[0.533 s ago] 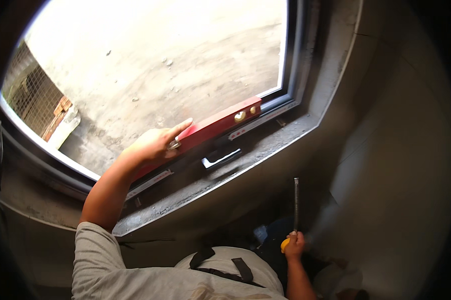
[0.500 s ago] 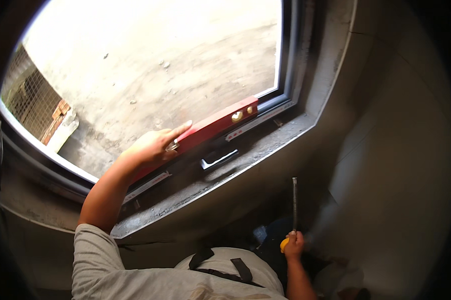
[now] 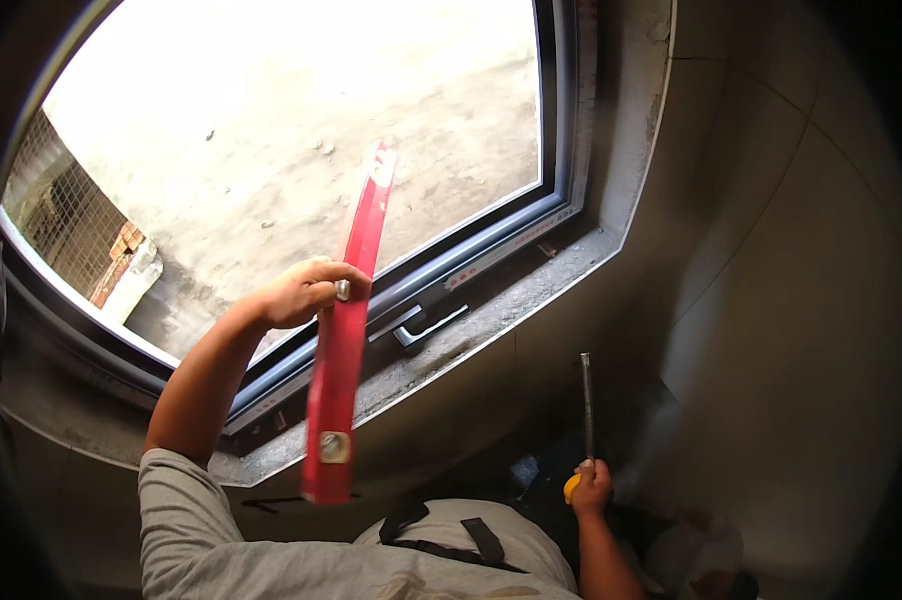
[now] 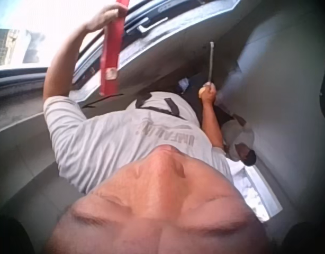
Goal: The person installs a window frame by measuring the opening with a tape measure, checking alignment with a spirit level, and securing the frame using a hammer and chisel. The person also uses a caulking gun to apply sealant around the frame.
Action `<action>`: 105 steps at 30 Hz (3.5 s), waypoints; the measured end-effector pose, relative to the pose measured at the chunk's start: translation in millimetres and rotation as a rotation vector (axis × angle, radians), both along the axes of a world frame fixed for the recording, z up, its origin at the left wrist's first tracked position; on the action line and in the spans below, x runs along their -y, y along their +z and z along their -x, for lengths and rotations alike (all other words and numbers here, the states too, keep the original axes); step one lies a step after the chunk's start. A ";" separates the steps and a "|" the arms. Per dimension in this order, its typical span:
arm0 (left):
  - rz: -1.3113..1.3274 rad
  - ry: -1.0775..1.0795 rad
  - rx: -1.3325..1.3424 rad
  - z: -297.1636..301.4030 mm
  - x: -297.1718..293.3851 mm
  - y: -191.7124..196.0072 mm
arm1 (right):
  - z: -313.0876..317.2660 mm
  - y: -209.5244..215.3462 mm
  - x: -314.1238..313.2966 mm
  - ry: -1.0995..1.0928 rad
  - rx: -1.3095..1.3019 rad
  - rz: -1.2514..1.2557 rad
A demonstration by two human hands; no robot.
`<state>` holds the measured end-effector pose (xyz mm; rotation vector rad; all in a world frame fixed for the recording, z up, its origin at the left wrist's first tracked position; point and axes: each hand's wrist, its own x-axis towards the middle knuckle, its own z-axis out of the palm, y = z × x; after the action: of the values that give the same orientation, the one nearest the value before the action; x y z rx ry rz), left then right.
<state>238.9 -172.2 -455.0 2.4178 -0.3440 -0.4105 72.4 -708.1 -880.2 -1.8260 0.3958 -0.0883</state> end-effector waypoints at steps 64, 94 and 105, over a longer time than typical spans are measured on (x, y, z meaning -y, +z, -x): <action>-0.542 0.400 0.270 82.3 -25.4 -45.4 | -6.5 6.5 3.6 0.084 -0.019 -0.050; -0.465 0.241 0.304 138.4 110.9 11.5 | 27.3 139.6 -3.6 0.222 0.156 -0.199; -0.399 -0.490 0.244 124.7 294.7 -146.3 | 51.2 208.5 -15.5 0.430 0.395 -0.079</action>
<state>114.2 -466.9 -601.3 2.7665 -1.0631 -0.4250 21.2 -692.7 -671.7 -1.7275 -0.2683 -0.1301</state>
